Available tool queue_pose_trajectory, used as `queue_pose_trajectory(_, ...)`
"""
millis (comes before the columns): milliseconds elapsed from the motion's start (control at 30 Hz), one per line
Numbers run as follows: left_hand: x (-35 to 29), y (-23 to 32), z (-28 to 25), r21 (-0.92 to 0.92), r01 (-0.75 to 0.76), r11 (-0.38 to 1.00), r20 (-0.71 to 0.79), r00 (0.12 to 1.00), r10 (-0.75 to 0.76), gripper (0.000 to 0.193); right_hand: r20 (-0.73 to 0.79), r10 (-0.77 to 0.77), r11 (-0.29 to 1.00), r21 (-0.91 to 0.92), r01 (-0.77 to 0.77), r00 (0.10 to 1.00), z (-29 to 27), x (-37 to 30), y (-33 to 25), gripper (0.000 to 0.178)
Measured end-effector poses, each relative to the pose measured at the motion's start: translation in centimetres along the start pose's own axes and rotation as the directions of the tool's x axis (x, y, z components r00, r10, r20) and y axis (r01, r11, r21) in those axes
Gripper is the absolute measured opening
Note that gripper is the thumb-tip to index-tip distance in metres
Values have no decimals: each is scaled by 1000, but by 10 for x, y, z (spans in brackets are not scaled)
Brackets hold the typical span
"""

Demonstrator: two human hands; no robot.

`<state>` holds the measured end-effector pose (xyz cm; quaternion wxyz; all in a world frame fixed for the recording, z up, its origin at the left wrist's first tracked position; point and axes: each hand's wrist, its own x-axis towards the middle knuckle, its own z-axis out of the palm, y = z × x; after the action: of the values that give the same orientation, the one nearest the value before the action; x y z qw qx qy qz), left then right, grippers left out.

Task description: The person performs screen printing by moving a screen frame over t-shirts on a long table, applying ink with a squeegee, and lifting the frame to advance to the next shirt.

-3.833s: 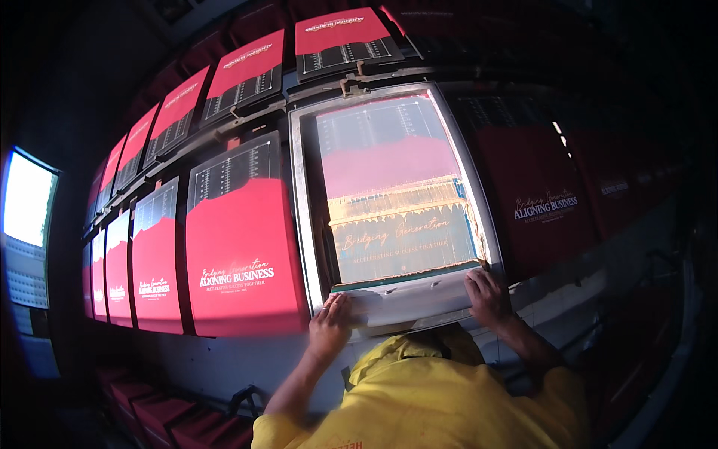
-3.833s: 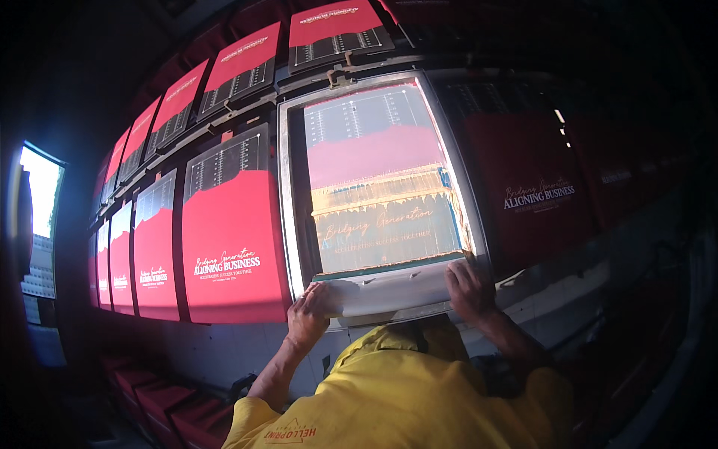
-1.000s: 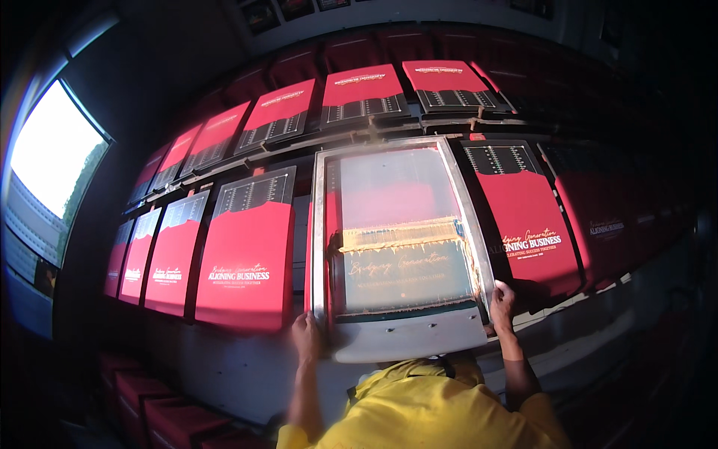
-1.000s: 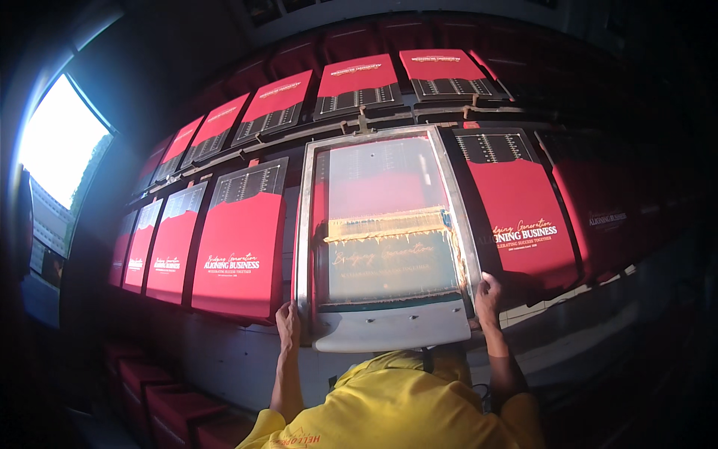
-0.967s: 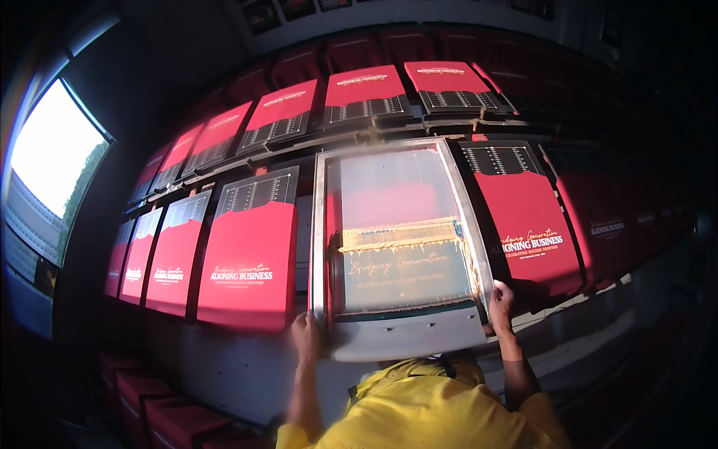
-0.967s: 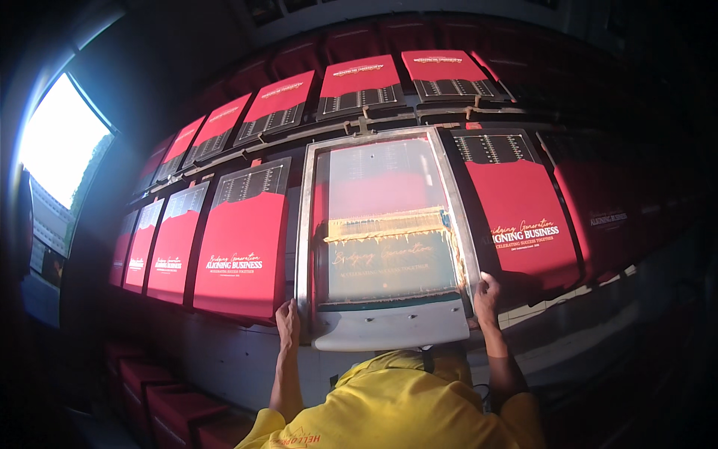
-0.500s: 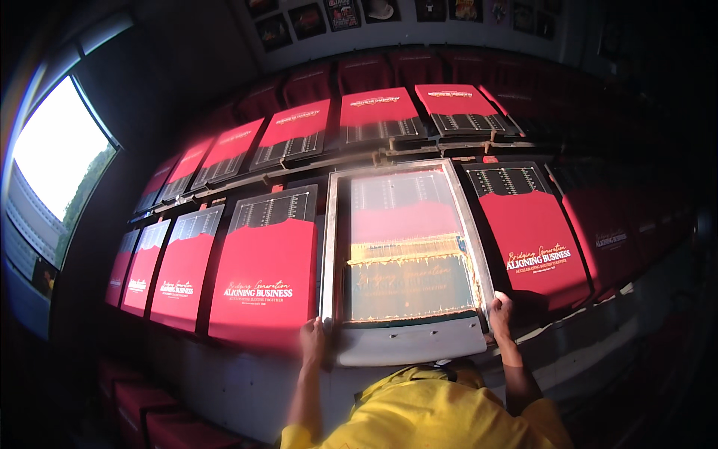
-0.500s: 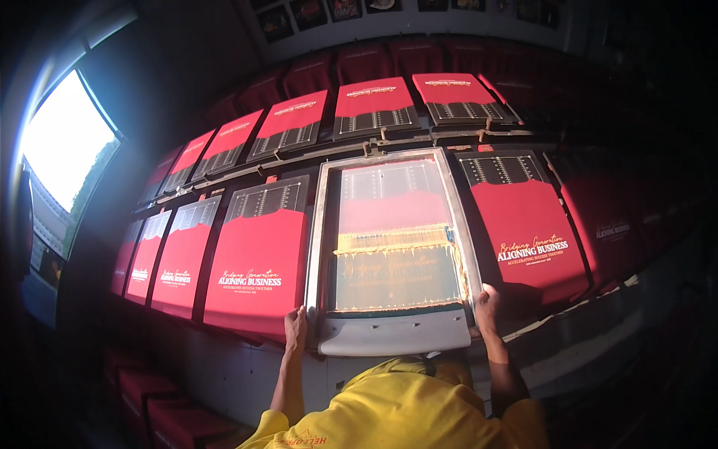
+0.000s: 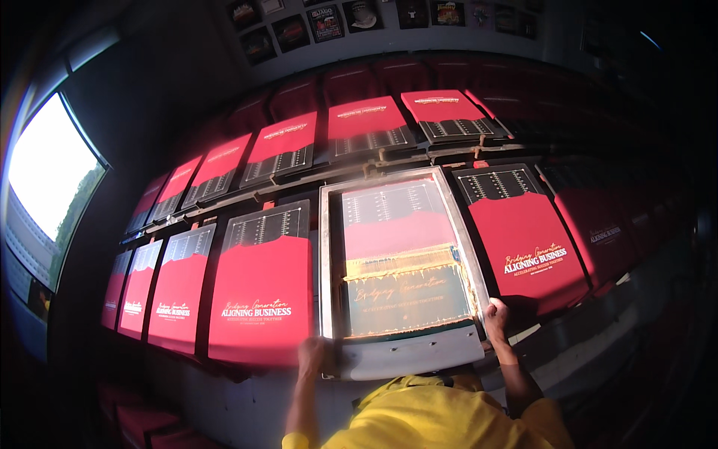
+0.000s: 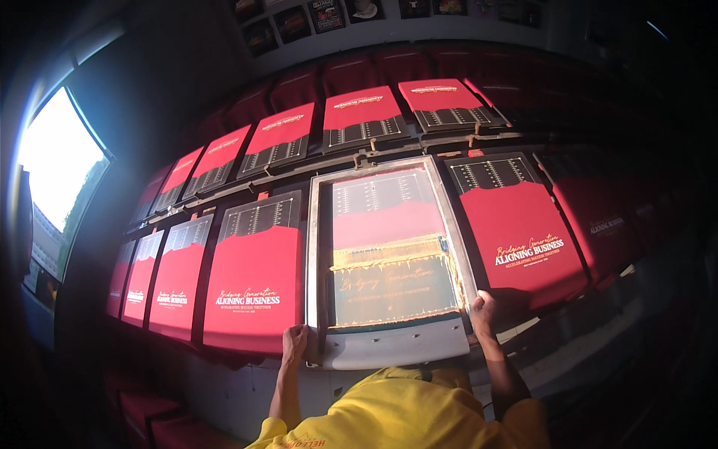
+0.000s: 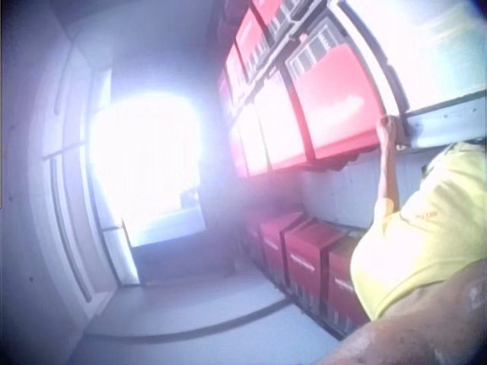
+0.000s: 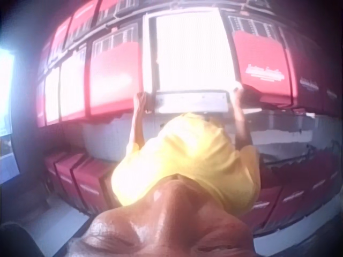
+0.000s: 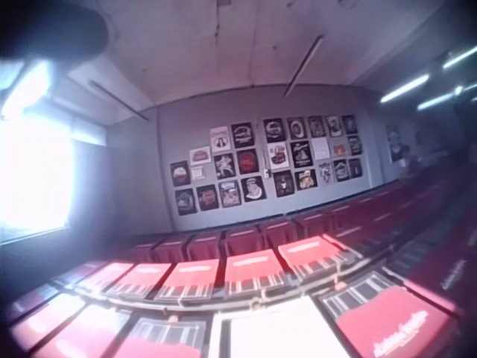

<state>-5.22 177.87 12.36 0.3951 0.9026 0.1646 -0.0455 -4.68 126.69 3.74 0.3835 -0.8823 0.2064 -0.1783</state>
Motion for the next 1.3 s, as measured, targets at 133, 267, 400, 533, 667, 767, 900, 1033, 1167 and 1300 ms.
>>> queue_pose_trajectory(133, -2, 6, -5, -27, -1, 1000, 23, 1000, 2, 32, -34, 26, 1000, -7, -26, 999, -10, -6, -27, 35)
queue_pose_trajectory(267, -5, -1, 0, 100, -176, 979, -168, 967, 191, 33, -18, 67, 974, -215, -69, 998, -12, -12, -21, 35)
queue_pose_trajectory(400, -56, 32, -17, -152, -275, 949, -104, 960, 262, 34, 57, -493, 852, -173, 495, 868, -41, -42, -109, 44)
queue_pose_trajectory(533, -109, 82, -33, -274, 14, 962, 720, 666, 195, 45, 642, -588, 712, 122, 691, 492, -61, -86, -158, 76)
queue_pose_trajectory(667, -127, 73, 27, -129, -39, 991, 804, 580, 128, 47, 746, -600, 518, 86, 851, 289, -40, -99, -159, 75)
queue_pose_trajectory(767, -132, 85, 51, -165, 78, 983, 777, 624, 81, 50, 738, -587, 541, 51, 840, 333, -38, -91, -180, 67)
queue_pose_trajectory(900, -131, 101, 60, -268, 292, 918, 794, 606, 39, 52, 603, -666, 510, -61, 858, 439, -14, -82, -174, 56)
queue_pose_trajectory(1033, -130, 82, 81, -438, 575, 691, 803, 596, 13, 44, 535, -717, 515, -25, 857, 447, -19, -65, -191, 39)
queue_pose_trajectory(1167, -129, 81, 91, -456, 614, 644, 790, 612, -25, 37, 494, -703, 562, -56, 825, 512, 3, -20, -196, 49)
queue_pose_trajectory(1300, -129, 76, 94, -398, 637, 660, 791, 603, -105, 35, 505, -663, 569, -140, 810, 553, 55, 27, -189, 48)
